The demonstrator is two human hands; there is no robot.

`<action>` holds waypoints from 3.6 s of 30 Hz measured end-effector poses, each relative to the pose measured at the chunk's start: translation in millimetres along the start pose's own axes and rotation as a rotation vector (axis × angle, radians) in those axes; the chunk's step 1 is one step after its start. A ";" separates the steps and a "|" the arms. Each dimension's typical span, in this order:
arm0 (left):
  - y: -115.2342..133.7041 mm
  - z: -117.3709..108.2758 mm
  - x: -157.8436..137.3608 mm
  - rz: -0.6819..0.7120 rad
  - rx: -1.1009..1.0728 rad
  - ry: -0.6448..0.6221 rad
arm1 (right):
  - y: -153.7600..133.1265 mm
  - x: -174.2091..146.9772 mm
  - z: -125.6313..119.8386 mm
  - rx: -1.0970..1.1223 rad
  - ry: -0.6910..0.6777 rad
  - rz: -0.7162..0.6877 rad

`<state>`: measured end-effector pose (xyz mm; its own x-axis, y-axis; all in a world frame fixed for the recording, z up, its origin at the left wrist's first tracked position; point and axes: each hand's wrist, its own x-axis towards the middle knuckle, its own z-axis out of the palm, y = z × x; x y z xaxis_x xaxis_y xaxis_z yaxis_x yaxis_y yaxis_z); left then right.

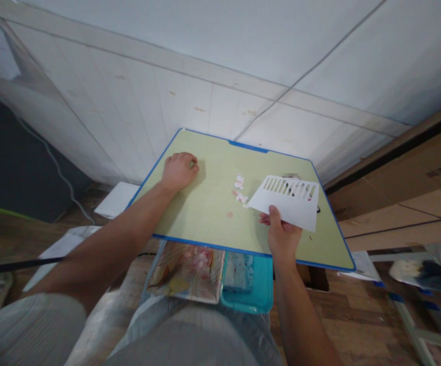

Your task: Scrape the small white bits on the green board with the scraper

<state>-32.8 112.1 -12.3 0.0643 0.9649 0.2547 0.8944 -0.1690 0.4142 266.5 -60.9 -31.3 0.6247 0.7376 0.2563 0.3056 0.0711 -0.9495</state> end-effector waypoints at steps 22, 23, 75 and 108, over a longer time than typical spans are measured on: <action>1.0 -1.8 0.2 -0.001 -0.010 -0.007 | 7.5 1.0 -28.0 -0.067 -0.019 0.021; 1.0 -1.4 0.1 0.000 -0.007 -0.001 | 7.8 0.9 -27.2 -0.069 -0.026 0.019; -1.9 -1.9 4.7 0.002 0.018 0.009 | 4.0 22.1 -17.6 -0.078 -0.003 -0.031; -2.8 1.9 1.7 0.002 -0.007 0.020 | -25.3 -70.7 -27.0 -0.158 -0.491 -0.028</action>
<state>-34.3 114.6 -14.7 0.0570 0.9604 0.2727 0.8909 -0.1722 0.4203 234.0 -133.0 -20.5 0.2156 0.9678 0.1299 0.4454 0.0209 -0.8951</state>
